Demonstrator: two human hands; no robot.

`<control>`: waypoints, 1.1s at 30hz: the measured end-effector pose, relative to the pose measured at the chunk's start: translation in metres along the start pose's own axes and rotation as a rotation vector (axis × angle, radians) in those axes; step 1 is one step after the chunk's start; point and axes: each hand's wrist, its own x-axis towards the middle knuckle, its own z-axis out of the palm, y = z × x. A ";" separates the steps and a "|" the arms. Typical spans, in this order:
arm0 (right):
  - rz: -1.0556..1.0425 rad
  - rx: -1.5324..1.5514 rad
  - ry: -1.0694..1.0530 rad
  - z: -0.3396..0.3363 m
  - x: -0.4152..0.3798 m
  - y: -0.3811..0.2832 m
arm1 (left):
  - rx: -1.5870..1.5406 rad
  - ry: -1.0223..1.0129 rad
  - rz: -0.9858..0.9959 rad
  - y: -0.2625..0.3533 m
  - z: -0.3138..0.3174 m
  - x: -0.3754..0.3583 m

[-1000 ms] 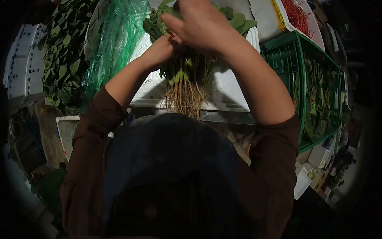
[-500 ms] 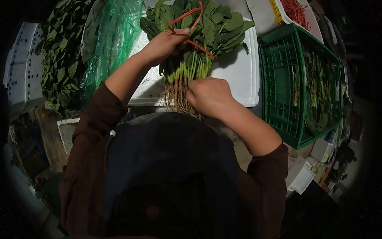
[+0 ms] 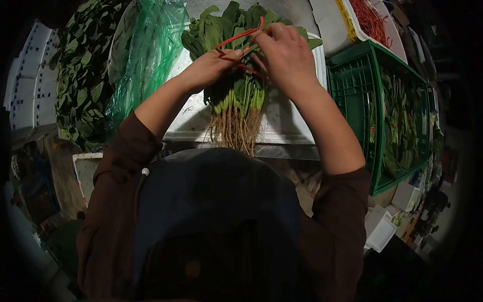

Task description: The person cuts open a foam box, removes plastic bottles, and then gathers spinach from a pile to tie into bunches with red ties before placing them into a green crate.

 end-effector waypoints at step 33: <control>0.552 0.276 -0.023 0.003 -0.045 -0.049 | 0.022 -0.007 0.035 -0.018 0.001 0.001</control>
